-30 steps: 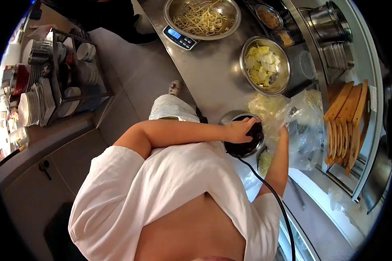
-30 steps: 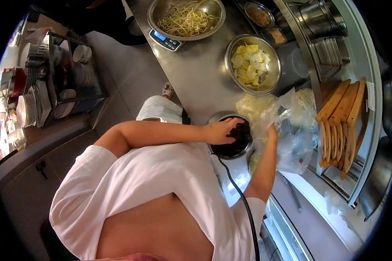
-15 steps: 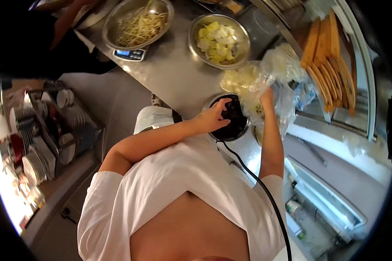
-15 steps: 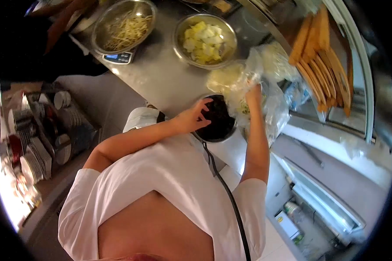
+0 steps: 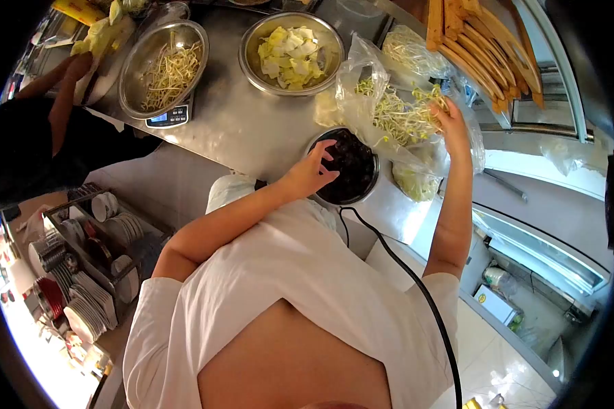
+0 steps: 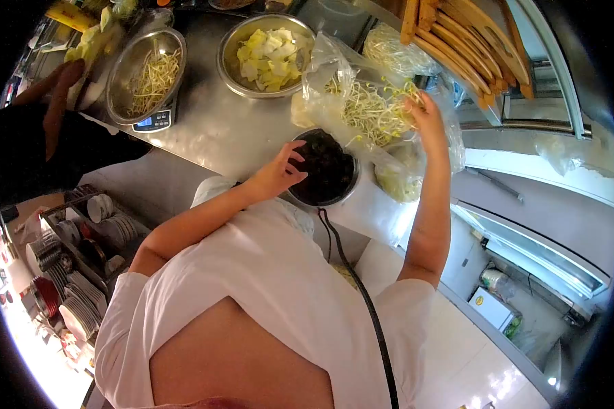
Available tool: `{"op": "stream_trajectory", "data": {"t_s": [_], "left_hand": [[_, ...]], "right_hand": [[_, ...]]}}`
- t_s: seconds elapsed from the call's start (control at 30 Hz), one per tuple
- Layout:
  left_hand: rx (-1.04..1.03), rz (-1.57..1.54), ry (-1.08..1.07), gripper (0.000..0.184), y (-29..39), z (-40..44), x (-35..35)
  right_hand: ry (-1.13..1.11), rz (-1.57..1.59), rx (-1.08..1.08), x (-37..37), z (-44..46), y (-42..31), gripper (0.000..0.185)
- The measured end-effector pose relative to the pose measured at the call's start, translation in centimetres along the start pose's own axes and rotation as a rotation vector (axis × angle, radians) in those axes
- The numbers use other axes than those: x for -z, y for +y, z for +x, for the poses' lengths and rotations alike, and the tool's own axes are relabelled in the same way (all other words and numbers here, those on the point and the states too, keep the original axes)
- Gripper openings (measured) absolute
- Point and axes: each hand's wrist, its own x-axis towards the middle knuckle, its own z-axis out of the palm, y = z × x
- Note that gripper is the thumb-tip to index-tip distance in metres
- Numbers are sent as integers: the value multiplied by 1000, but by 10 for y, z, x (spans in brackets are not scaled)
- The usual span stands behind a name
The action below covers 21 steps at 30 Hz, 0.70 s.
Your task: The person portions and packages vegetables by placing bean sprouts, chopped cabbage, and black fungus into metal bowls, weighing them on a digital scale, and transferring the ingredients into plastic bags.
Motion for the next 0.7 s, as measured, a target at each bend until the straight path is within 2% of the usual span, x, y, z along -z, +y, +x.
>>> {"op": "stream_trajectory", "data": {"t_s": [0.1, 0.17, 0.23, 0.37, 0.4, 0.5, 0.53, 0.63, 0.7], "left_hand": [[-9, 20, -23, 62, -3, 0, 3], [-19, 50, -28, 60, -8, 0, 4], [4, 40, -27, 59, -8, -2, 10], [-5, -10, 13, 58, -17, -9, 24], [-7, 3, 29, 58, -21, -10, 28], [-12, 2, 62, 57, -23, -12, 41], [-8, -25, 69, 57, -23, -14, 48], [0, -78, 102, 57, -24, -25, 71], [25, -186, 121, 57, -31, -32, 87]], "right_hand": [[97, 398, -210, -29, -10, 19, 33], [72, 498, -228, -33, -3, 60, 26], [72, 592, -240, -40, -3, 70, 23], [159, 814, -115, -41, -8, 62, 26], [179, 790, -57, -52, -19, 25, 26], [259, 721, 39, -47, -18, 14, 25], [333, 678, 31, -48, -18, 11, 16], [378, 819, 5, -60, -42, -16, 14], [267, 1018, 40, -52, -40, 26, 10]]}}
